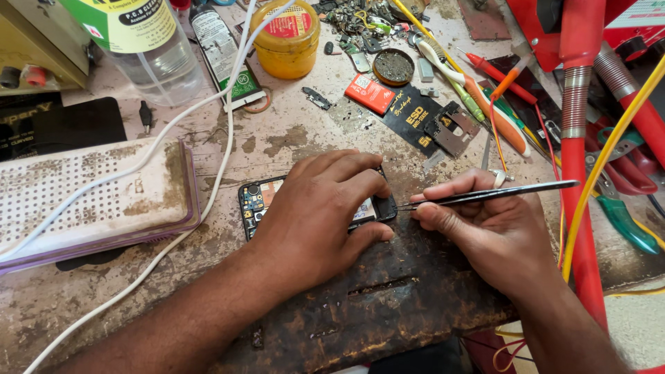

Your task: The person repairs a disassembled smartphone on a cluttered workbench. They first manipulate a small metal bracket with their hands, then use tweezers to work on the phone's internal components, adjusting parts near the battery and connectors, and finally press components into place inside the phone body.

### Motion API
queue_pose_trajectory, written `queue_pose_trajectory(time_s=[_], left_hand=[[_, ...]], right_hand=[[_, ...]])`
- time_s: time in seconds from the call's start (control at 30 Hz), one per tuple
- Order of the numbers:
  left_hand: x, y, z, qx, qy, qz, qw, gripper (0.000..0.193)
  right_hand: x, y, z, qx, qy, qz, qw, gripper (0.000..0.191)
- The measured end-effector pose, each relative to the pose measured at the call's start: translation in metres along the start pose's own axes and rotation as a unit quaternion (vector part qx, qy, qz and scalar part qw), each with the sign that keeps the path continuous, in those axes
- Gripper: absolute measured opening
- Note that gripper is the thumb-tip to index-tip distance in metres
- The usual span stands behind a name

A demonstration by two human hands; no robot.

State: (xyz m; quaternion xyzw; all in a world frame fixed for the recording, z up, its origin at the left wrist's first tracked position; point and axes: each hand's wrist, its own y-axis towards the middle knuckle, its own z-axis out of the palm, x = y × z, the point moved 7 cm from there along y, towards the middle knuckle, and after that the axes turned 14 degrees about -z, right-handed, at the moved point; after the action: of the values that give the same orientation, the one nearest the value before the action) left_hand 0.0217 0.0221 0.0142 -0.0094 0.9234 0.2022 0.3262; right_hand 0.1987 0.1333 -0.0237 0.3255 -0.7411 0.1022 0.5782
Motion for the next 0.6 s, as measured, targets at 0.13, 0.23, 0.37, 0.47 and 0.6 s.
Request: queue_pose_trajectory(time_s=[0.13,0.23,0.37,0.47,0.6], left_hand=[[0.000,0.000,0.001,-0.001,0.002,-0.001,1.000,0.040],[-0.001,0.000,0.004,0.002,0.012,0.002,1.000,0.036],[0.000,0.000,0.006,0.008,0.020,0.003,1.000,0.034],[-0.001,0.000,0.005,-0.005,0.018,0.011,1.000,0.035],[0.002,0.001,0.003,-0.007,-0.014,-0.014,1.000,0.056]], right_hand=[[-0.004,0.001,-0.001,-0.015,0.013,-0.006,1.000,0.014],[-0.002,-0.001,0.000,-0.023,0.006,-0.029,0.999,0.013],[0.012,-0.004,0.006,-0.024,0.003,-0.090,0.996,0.015],[0.035,-0.011,0.011,-0.011,-0.149,-0.167,0.975,0.016],[0.075,-0.028,0.031,0.024,-0.273,-0.366,0.889,0.017]])
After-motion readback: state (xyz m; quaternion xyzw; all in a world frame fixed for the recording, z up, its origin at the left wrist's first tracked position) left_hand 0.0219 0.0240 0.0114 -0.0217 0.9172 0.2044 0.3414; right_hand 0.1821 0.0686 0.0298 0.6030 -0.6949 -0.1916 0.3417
